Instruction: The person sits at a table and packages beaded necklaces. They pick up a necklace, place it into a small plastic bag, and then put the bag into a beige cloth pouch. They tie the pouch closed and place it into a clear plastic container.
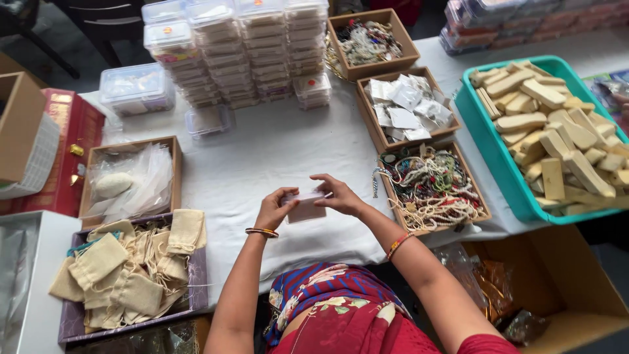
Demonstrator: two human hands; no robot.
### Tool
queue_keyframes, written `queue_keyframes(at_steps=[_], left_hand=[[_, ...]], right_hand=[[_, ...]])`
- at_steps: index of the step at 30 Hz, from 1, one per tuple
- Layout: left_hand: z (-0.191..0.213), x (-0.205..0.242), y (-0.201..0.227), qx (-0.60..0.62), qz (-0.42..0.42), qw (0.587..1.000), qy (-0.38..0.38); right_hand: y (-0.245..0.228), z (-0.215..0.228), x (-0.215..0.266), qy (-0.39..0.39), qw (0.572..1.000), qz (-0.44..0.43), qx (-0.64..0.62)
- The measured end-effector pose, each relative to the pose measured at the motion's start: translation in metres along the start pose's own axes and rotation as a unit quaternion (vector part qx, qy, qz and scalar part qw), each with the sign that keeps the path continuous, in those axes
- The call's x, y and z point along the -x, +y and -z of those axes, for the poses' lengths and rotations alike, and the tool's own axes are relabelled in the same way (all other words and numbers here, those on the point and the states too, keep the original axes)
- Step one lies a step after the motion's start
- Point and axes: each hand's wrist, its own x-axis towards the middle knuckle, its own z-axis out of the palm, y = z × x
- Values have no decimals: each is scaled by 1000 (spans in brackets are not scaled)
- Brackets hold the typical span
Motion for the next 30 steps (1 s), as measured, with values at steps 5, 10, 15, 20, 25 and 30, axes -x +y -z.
queue_keyframes(at_steps=[5,10,15,20,25,30], left_hand=[[-5,9,23,-124,19,992,25],[-2,18,32,-128,67,987,76],[2,21,38,-85,24,993,77],[5,23,68,-20,20,998,54],[4,14,71,4,8,1000,27],[-3,10,74,-5,16,1000,26]], right_hand=[[13,-6,2,-10,999,22,-48],[12,-8,4,-14,986,-47,-161],[9,-4,2,-21,974,-15,-226],[-5,7,-1,-9,975,29,-220],[-30,18,4,9,970,45,-239],[-35,25,10,11,970,38,-239]])
